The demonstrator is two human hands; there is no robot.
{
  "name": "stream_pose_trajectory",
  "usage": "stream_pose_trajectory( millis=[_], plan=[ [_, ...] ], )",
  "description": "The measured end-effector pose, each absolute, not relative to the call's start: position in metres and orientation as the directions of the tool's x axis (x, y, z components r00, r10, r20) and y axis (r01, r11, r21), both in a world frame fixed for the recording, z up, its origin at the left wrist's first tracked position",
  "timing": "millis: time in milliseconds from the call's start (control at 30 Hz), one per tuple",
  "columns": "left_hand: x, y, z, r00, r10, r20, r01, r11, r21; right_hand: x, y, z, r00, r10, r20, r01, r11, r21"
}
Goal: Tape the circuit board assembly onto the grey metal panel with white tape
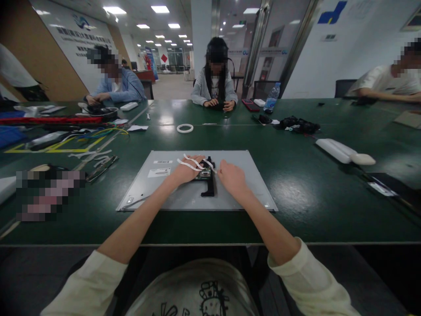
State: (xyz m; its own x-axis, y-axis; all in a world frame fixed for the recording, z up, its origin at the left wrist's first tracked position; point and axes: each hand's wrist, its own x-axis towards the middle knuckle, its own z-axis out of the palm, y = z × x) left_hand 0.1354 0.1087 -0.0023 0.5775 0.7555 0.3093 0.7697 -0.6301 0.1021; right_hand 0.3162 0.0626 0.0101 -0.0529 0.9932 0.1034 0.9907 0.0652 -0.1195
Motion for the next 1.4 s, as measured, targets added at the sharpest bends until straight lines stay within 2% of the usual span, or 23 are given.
stream_pose_trajectory(
  millis=[100, 200, 300, 400, 533, 733, 900, 1033, 1167, 1233, 1300, 1400],
  plan=[
    [0.136, 0.101, 0.003, 0.551, 0.728, 0.408, 0.773, -0.629, 0.079, 0.320, 0.063, 0.013, -0.078, 0.968, 0.240, 0.894, 0.174, -0.414],
    [0.137, 0.091, 0.010, 0.497, 0.704, 0.507, 0.791, -0.608, 0.068, 0.315, 0.063, 0.016, -0.074, 0.944, 0.322, 0.644, 0.291, -0.708],
    [0.138, 0.084, 0.016, 0.428, 0.696, 0.577, 0.812, -0.577, 0.094, 0.307, 0.059, 0.018, -0.097, 0.956, 0.277, 0.419, 0.292, -0.860],
    [0.137, 0.080, 0.019, 0.362, 0.697, 0.619, 0.837, -0.535, 0.113, 0.299, 0.053, 0.017, -0.145, 0.970, 0.195, 0.301, 0.231, -0.925],
    [0.136, 0.076, 0.021, 0.316, 0.708, 0.632, 0.870, -0.482, 0.105, 0.291, 0.047, 0.015, -0.227, 0.965, 0.131, 0.235, 0.184, -0.954],
    [0.139, 0.070, 0.021, 0.333, 0.722, 0.606, 0.884, -0.463, 0.065, 0.285, 0.042, 0.014, -0.306, 0.938, 0.163, 0.271, 0.250, -0.930],
    [0.138, 0.075, 0.018, 0.285, 0.728, 0.623, 0.892, -0.439, 0.105, 0.291, 0.043, 0.020, -0.263, 0.944, 0.199, 0.251, 0.267, -0.931],
    [0.124, 0.089, 0.020, 0.188, 0.749, 0.636, 0.847, -0.452, 0.282, 0.301, 0.044, 0.028, -0.264, 0.947, 0.185, 0.305, 0.263, -0.915],
    [0.109, 0.098, 0.026, 0.101, 0.808, 0.581, 0.666, -0.488, 0.564, 0.320, 0.047, 0.035, -0.329, 0.943, 0.060, 0.444, 0.210, -0.871],
    [0.107, 0.089, 0.029, 0.114, 0.832, 0.543, 0.609, -0.490, 0.624, 0.330, 0.049, 0.035, -0.332, 0.943, -0.008, 0.519, 0.176, -0.837],
    [0.110, 0.069, 0.032, 0.195, 0.833, 0.517, 0.617, -0.514, 0.595, 0.339, 0.051, 0.034, -0.344, 0.937, -0.057, 0.596, 0.171, -0.785],
    [0.122, 0.028, 0.029, 0.364, 0.807, 0.464, 0.691, -0.568, 0.447, 0.346, 0.053, 0.031, -0.402, 0.909, -0.111, 0.677, 0.214, -0.705]
  ],
)
